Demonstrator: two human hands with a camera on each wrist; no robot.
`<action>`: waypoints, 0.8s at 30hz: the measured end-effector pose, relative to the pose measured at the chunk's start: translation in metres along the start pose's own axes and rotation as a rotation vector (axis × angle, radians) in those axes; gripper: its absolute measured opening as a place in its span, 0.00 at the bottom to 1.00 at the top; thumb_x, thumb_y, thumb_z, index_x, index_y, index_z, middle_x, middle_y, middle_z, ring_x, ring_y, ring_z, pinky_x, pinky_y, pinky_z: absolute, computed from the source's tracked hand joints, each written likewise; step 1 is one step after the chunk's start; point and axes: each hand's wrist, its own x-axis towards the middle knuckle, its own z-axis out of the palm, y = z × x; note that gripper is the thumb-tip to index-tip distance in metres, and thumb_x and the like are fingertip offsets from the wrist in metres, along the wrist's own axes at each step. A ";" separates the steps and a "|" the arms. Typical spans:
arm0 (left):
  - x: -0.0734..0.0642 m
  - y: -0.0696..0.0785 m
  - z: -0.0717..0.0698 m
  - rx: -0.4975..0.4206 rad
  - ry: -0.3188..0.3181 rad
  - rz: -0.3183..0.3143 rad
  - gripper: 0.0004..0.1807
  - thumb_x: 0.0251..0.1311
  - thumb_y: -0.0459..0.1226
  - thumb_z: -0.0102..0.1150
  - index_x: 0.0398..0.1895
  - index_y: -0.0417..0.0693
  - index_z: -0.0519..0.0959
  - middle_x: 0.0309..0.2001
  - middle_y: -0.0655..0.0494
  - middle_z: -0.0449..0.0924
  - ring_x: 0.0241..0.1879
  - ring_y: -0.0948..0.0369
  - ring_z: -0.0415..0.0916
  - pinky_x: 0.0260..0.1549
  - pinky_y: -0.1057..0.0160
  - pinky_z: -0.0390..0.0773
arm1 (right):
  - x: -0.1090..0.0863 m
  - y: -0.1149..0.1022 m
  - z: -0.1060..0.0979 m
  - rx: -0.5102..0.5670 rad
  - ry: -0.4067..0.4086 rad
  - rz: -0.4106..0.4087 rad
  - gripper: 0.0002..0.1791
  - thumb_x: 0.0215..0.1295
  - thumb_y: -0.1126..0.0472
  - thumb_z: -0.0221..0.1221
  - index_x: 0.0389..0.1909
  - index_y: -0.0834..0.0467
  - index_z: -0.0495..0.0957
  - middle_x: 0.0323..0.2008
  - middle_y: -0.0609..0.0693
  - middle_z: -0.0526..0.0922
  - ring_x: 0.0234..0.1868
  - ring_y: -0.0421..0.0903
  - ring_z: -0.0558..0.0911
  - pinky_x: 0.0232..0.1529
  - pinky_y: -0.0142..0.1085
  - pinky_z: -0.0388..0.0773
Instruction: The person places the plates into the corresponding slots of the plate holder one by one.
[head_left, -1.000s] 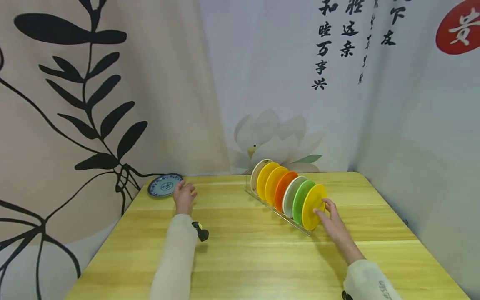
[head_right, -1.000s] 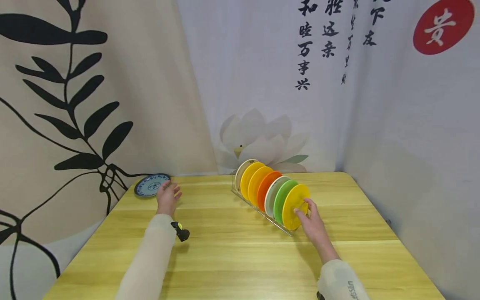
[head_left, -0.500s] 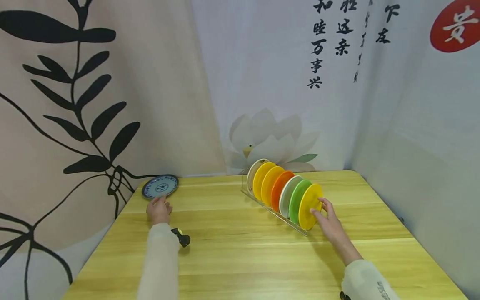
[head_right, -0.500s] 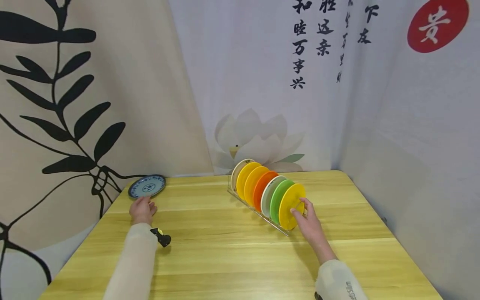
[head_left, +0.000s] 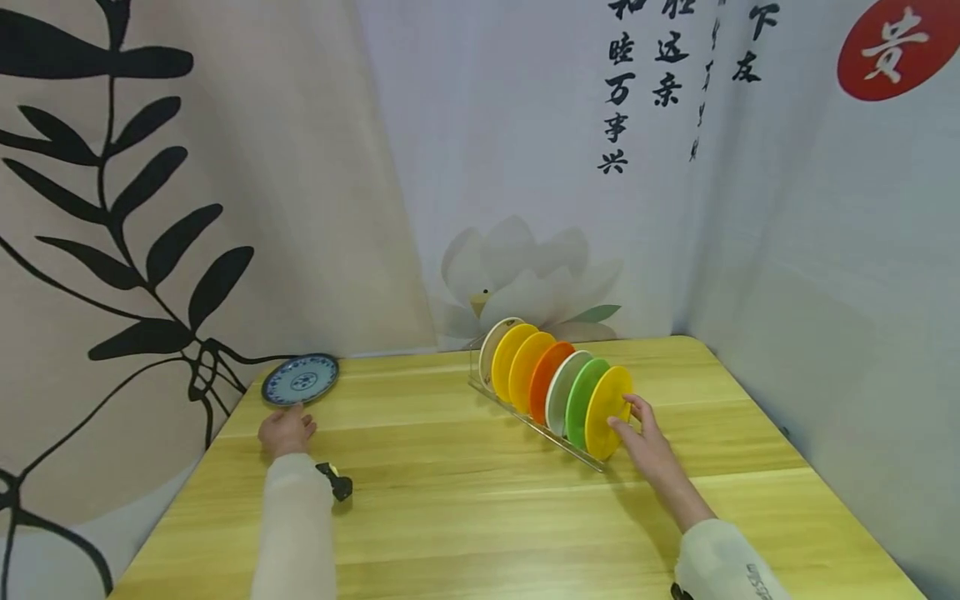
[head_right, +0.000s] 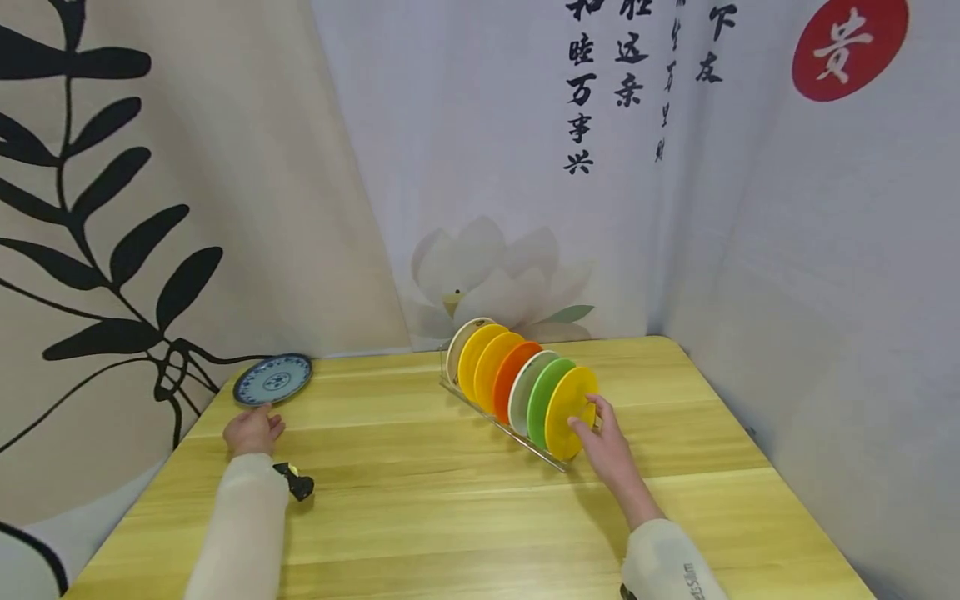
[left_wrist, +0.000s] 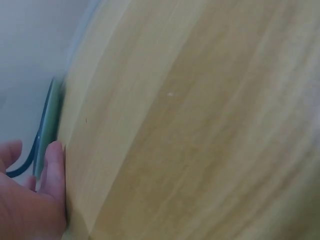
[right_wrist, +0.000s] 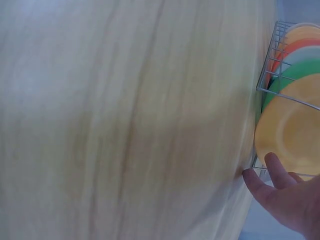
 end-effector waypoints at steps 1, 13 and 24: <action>0.000 0.002 0.000 0.019 0.005 -0.003 0.34 0.71 0.38 0.52 0.77 0.42 0.55 0.65 0.45 0.67 0.53 0.59 0.77 0.51 0.64 0.79 | 0.000 0.000 0.001 0.004 -0.002 0.001 0.36 0.76 0.46 0.49 0.76 0.52 0.45 0.76 0.67 0.41 0.71 0.72 0.55 0.67 0.67 0.53; 0.005 0.011 0.003 0.159 0.097 -0.020 0.25 0.69 0.37 0.55 0.67 0.38 0.68 0.33 0.54 0.81 0.32 0.65 0.82 0.42 0.65 0.83 | 0.000 -0.001 0.003 0.003 0.011 0.004 0.37 0.76 0.45 0.50 0.76 0.51 0.46 0.77 0.66 0.44 0.70 0.71 0.58 0.67 0.67 0.55; 0.015 0.013 0.007 0.184 0.090 -0.053 0.29 0.69 0.40 0.55 0.70 0.37 0.65 0.28 0.56 0.82 0.27 0.66 0.83 0.41 0.65 0.83 | 0.000 0.001 0.000 -0.003 0.020 0.008 0.37 0.76 0.45 0.50 0.77 0.51 0.46 0.76 0.67 0.44 0.68 0.70 0.62 0.65 0.65 0.61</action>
